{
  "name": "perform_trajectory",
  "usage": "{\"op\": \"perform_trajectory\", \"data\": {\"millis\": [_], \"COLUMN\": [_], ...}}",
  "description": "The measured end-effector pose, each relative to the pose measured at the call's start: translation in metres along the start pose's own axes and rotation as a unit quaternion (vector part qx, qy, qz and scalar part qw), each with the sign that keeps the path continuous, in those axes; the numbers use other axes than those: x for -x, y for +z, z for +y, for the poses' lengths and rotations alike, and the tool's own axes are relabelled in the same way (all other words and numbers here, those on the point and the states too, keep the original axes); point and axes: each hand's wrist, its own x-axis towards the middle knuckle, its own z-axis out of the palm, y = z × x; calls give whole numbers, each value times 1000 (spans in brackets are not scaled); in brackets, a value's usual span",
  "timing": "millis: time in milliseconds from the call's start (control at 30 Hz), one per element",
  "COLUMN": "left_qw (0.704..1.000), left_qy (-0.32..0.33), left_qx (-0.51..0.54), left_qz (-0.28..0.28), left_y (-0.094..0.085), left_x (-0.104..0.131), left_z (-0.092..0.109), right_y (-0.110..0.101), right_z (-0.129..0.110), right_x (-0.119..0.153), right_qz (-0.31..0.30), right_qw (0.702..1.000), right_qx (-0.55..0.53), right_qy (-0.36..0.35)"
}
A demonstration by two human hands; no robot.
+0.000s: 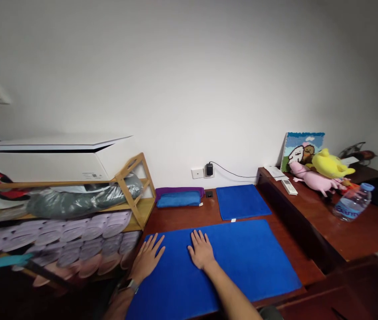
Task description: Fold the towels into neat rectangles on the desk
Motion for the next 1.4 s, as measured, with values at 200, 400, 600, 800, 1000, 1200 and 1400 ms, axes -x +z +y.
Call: {"op": "perform_trajectory", "data": {"millis": [200,400,600,800,1000,1200,1400], "left_qw": [1000,1000,1000,1000,1000,1000,1000], "left_qy": [-10,-6,-6,7,-6,-9,-13], "left_qx": [7,-8,-14,-8,9,29,15], "left_qz": [1,24,24,13,15,7,16], "left_y": [15,23,16,3,13,16,18], "left_x": [1,3,1,-6,-5,-5,-6], "left_z": [-18,-21,-22,-28,-30,-29,-30], "right_y": [-40,-98,-93,-104,-125,-43,27], "right_z": [110,266,309,301,243,53,-39], "right_x": [28,73,83,79,49,-12,-23], "right_qz": [-24,3,21,-17,-19,21,-18], "right_qw": [991,942,930,927,921,991,999], "right_qx": [80,175,193,176,175,101,8], "right_qy": [105,288,313,330,348,82,-43]}}
